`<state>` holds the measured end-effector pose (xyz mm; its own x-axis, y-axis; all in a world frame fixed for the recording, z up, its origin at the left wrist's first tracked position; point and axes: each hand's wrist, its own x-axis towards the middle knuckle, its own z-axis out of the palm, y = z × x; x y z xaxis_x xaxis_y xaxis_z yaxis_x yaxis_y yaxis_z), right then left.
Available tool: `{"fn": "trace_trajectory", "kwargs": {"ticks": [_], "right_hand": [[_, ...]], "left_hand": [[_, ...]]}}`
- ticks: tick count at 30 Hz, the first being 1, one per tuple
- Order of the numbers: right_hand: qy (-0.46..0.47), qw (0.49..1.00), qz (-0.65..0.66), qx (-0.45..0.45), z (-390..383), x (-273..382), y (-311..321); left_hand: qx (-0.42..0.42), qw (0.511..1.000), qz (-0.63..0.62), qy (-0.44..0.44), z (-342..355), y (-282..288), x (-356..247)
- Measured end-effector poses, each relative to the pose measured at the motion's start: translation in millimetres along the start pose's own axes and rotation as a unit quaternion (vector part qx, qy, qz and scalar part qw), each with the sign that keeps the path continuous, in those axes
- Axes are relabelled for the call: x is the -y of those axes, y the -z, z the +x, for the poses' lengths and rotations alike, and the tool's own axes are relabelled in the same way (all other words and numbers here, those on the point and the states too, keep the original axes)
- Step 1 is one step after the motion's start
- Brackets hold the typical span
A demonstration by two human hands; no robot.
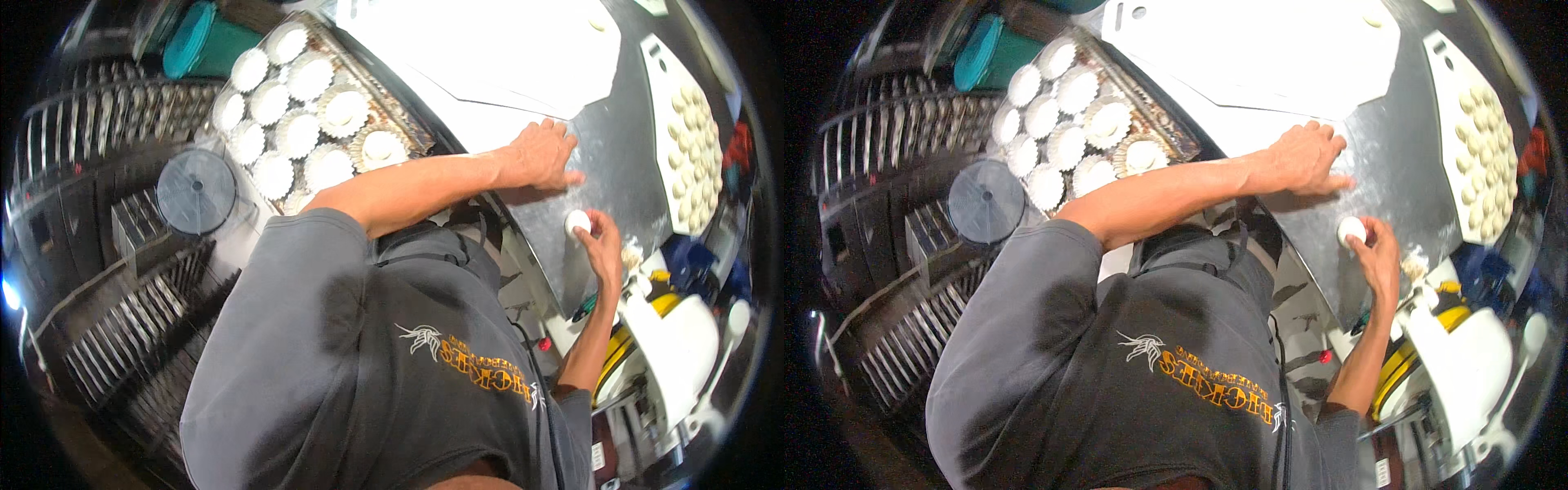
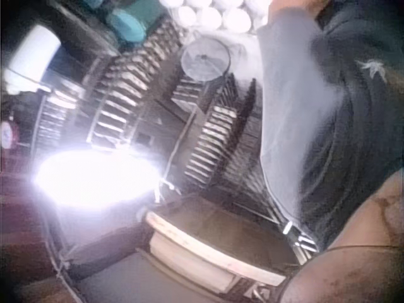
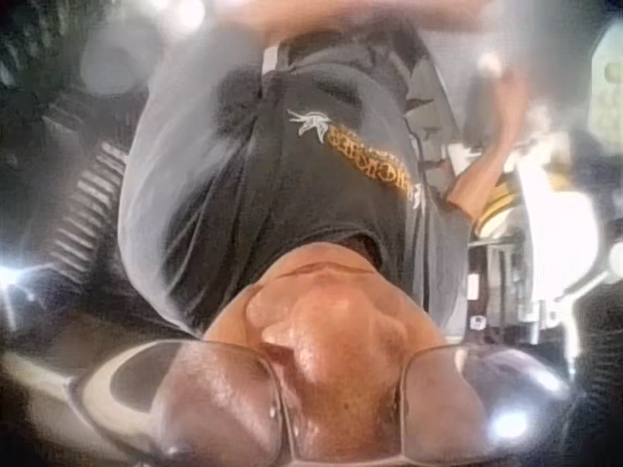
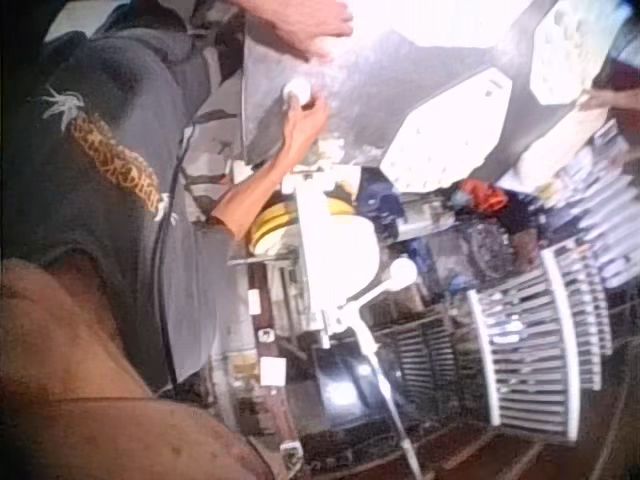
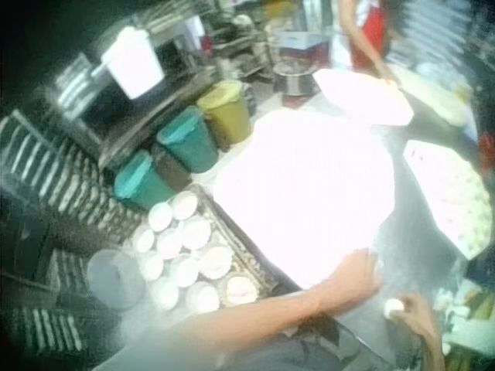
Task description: The person prepares and portions dough balls, uses a mechanical dough divider to shape them, and places the finished buns into paper molds on a baking tray.
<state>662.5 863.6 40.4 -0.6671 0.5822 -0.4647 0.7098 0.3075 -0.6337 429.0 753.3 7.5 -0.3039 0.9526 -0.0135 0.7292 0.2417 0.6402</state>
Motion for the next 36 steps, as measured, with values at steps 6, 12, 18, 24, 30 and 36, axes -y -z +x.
{"fn": "trace_trajectory", "kwargs": {"ticks": [6, 12, 18, 24, 30, 36], "right_hand": [[-0.018, 0.993, 0.104, 0.058, 21.6, 51.2, 2.6], [0.271, 0.962, 0.003, 0.027, 90.6, 216.5, -102.3], [0.471, 0.875, -0.052, 0.099, 152.4, 372.3, -275.2], [0.548, 0.828, -0.12, -0.022, 163.9, 367.5, -319.6], [0.337, 0.93, -0.113, -0.094, 105.9, 272.1, -206.3], [0.097, 0.976, -0.044, -0.188, 14.8, 149.9, -147.2]], "left_hand": [[0.107, 0.979, -0.171, 0.03, -42.2, 34.6, 29.0], [-0.041, 0.921, -0.334, 0.197, -172.9, 113.5, 83.1], [-0.295, 0.867, -0.117, 0.384, -273.3, 215.2, 173.5], [-0.355, 0.886, 0.039, 0.297, -225.6, 281.4, 295.0], [-0.246, 0.915, 0.246, 0.206, -185.8, 258.9, 352.7], [-0.305, 0.876, 0.318, 0.196, -200.0, 257.2, 328.3]]}}
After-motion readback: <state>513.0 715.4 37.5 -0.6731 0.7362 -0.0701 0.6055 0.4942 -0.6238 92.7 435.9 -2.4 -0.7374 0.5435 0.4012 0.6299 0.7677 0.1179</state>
